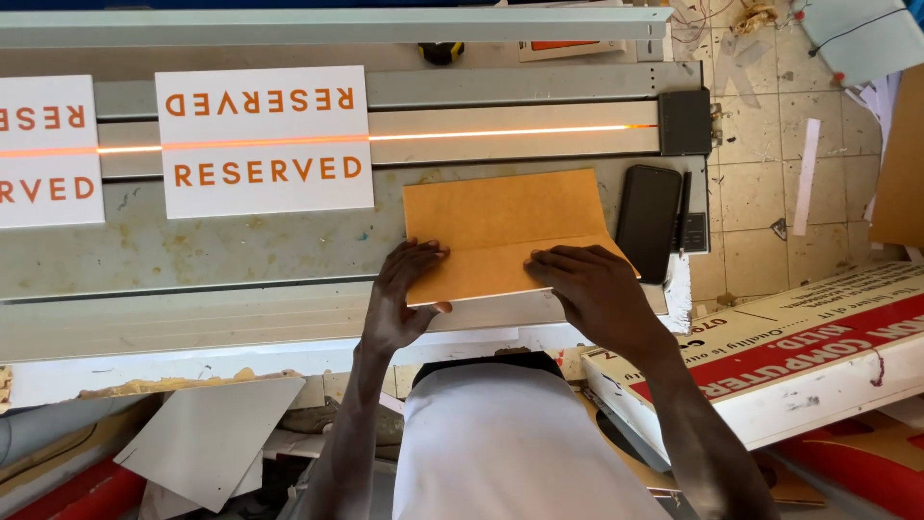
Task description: Heat bending plastic signs into a triangular shape using a strip heater.
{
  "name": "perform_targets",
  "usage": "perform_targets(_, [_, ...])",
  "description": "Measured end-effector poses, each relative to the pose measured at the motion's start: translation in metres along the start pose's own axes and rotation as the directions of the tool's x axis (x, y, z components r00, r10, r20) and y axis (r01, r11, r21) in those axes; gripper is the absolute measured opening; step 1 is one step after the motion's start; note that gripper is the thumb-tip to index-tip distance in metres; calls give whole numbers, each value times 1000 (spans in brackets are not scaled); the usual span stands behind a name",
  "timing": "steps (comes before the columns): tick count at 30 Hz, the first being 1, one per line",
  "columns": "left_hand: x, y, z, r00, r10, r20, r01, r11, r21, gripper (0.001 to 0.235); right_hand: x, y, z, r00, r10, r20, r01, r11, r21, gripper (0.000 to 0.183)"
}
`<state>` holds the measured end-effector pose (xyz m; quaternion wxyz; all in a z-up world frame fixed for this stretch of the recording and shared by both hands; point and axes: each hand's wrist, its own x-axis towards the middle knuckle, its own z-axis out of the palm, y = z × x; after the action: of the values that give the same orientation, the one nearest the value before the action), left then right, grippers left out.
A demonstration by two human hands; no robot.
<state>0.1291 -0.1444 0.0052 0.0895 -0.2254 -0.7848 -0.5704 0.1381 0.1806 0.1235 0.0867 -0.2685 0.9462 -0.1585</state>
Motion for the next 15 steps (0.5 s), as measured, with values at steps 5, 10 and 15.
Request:
perform_targets(5, [0,3,1,999,-45,-15,45,998,-32,66,15,-3,-19,996,-13,90,8,998,59,45])
perform_targets(10, [-3,1,3,996,-90,-10,89,995,-46,59,22,5,-14,986,21,164,-38,994,100,45])
perform_targets(15, [6,12,0,988,-146,-49,144,989,-42,51,38,0,-36,969,67,239,-99,987,125,50])
